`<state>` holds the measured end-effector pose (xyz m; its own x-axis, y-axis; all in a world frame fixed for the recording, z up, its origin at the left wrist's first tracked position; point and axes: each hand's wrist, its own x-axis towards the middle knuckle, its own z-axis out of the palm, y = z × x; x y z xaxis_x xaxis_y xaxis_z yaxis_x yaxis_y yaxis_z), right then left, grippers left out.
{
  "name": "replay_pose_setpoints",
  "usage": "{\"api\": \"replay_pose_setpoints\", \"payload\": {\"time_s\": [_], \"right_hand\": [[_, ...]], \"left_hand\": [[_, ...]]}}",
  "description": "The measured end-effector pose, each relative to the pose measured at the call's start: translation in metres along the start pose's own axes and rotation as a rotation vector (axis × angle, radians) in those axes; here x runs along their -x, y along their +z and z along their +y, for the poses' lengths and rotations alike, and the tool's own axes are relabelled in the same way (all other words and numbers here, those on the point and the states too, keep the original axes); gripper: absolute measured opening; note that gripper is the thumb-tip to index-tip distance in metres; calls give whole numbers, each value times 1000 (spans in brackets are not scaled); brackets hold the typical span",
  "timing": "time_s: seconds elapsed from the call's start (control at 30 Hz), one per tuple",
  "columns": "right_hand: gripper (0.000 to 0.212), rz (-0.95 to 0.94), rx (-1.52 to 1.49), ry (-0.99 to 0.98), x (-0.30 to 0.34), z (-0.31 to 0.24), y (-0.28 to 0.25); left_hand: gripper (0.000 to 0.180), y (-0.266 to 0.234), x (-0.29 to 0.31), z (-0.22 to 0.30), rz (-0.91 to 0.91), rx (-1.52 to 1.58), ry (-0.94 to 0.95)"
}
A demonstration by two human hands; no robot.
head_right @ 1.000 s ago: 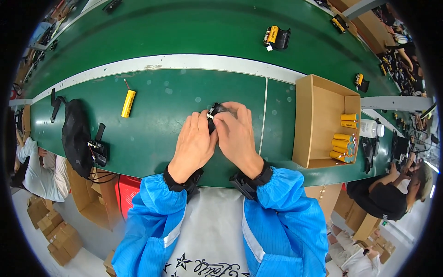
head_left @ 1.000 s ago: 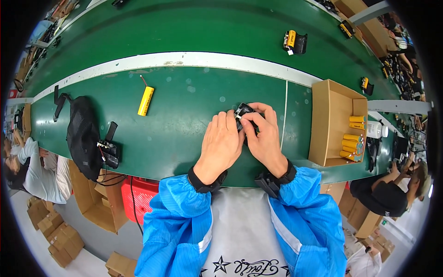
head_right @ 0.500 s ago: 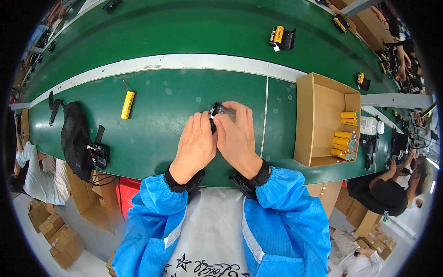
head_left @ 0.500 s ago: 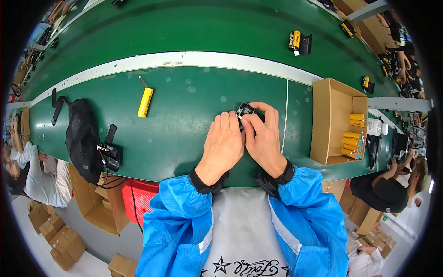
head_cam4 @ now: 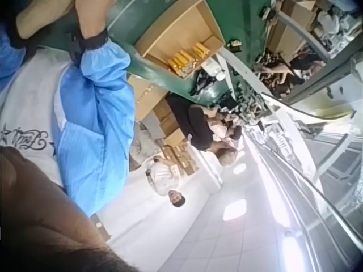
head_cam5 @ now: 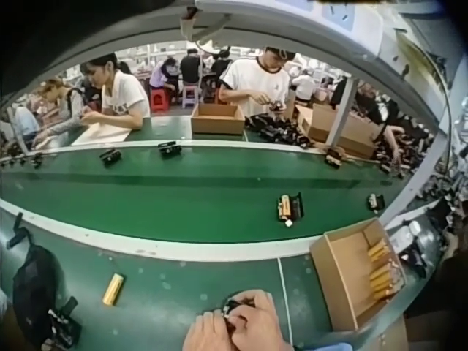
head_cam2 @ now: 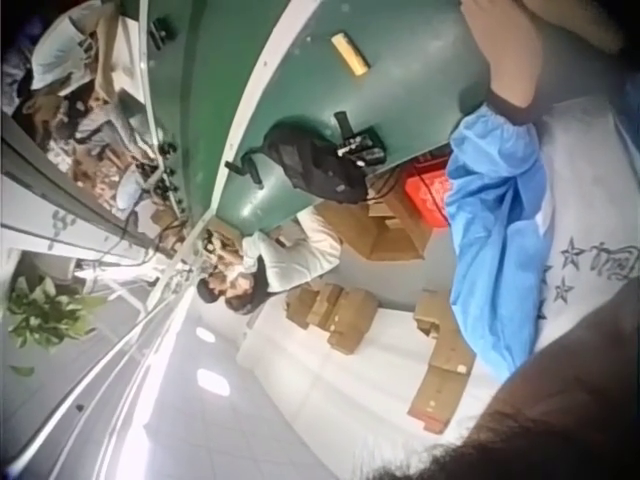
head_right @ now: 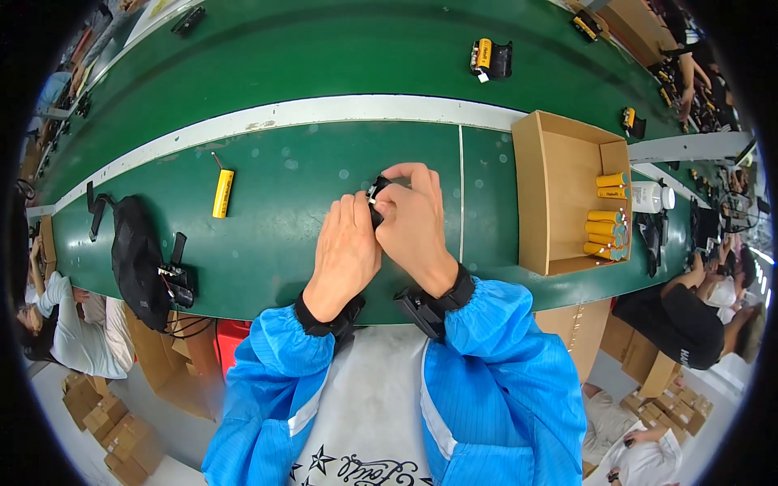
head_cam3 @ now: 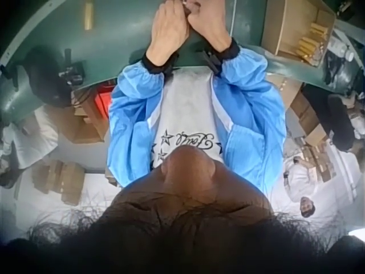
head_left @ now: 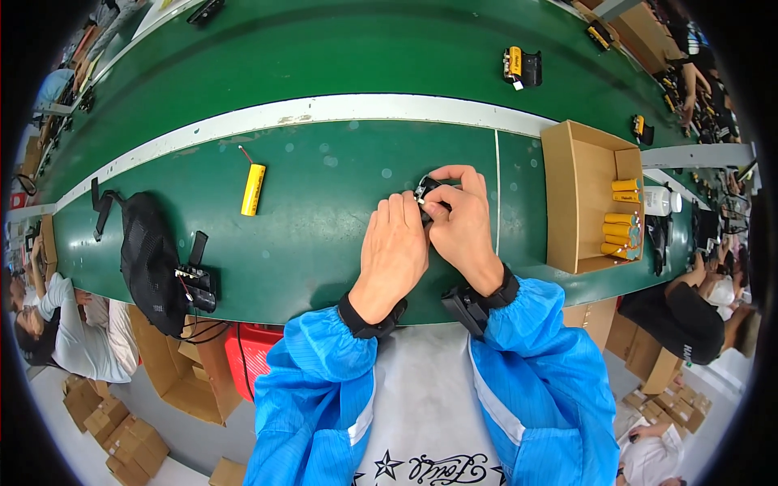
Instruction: The person picks up a battery and a battery case, inserts the battery into the case, and presses it into place. They then pick up a small white component and press it into the case before placing the assembled unit onto the conveyor belt.
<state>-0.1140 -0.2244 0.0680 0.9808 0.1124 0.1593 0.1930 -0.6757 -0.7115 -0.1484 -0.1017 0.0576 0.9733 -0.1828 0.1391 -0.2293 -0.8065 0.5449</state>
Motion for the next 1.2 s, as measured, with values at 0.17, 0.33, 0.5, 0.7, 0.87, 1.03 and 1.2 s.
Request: {"api": "replay_pose_setpoints", "payload": {"time_s": [0.17,0.33,0.5,0.7,0.87,1.03,1.2], "right_hand": [[10,-16,24,-10,0,-1,-2],[8,-44,-37,-17,4,5,0],[11,-94,-302,231,13,12,-43],[21,-563,-352,496,12,22,-74],[31,-286,348,-43,3,14,-74],[32,40,138,-80,6,33,-47],[32,-11,-26,-30,5,28,-62]], "left_hand": [[51,4,0,1,10,42,-3],[49,4,3,-1,23,85,-25],[46,7,0,3,70,87,-110],[46,2,-2,8,13,71,-115],[45,5,-4,10,59,-16,-65],[45,12,-7,16,92,-43,-88],[46,13,-9,15,112,-24,-76]]}}
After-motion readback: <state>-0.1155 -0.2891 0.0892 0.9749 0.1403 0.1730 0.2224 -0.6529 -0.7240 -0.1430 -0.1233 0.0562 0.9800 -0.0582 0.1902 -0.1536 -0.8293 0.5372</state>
